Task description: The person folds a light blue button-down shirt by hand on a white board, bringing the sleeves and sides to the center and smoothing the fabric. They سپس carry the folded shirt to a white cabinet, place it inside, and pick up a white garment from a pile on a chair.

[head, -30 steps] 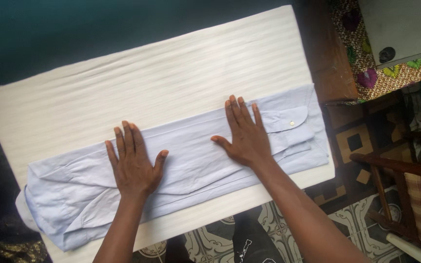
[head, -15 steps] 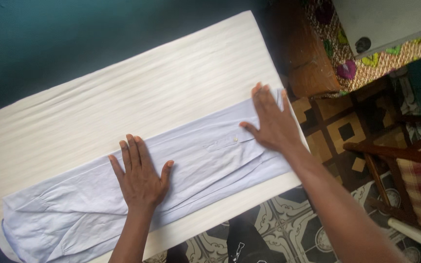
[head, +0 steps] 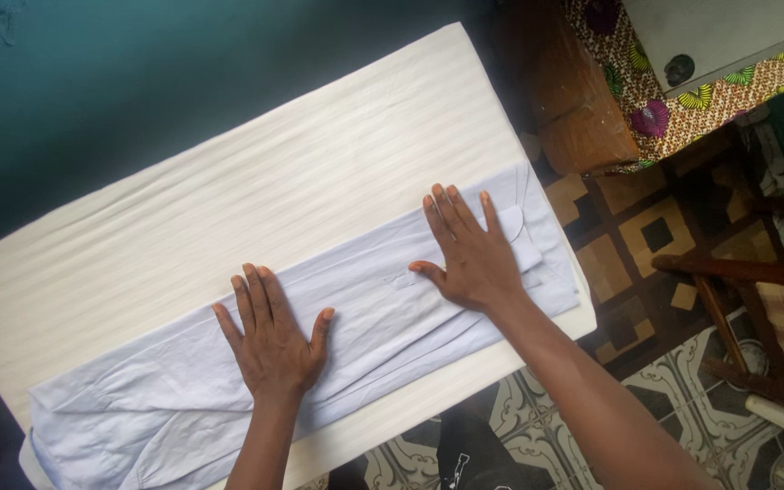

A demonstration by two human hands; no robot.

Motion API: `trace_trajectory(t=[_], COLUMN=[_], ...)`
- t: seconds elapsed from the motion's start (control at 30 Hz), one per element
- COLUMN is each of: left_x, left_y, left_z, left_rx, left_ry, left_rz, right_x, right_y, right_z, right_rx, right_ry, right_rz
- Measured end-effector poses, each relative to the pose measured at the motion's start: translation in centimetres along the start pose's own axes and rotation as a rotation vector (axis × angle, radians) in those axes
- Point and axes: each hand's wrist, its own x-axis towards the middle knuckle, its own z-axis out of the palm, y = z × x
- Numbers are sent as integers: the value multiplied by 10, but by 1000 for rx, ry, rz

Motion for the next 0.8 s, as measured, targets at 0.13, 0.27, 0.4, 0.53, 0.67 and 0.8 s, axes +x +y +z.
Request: trace_trajectory(t=[0.13,0.27,0.4,0.53,0.67,0.8], left_x=[3,3,-1,-2,0,-1], left_y=[0,-2,-4,-2,0,1], left_z=[-1,1,0,-2,-2,-7], left_rx=[6,-21,-14,-24,-1,-29], left_ry=[0,11,-6,6,39,20], left_rz=[-1,-3,10,5,13,3], right_x=[2,-3,-3,-5,-13,-54], right_y=[32,53,67,60,13,-104], right_z=[0,10,12,7,6,20], right_rx=[17,83,30,89,59,329], right_ry=[-28,58,69,129,244,235], right_rz=[45,67,99,158,129,-257])
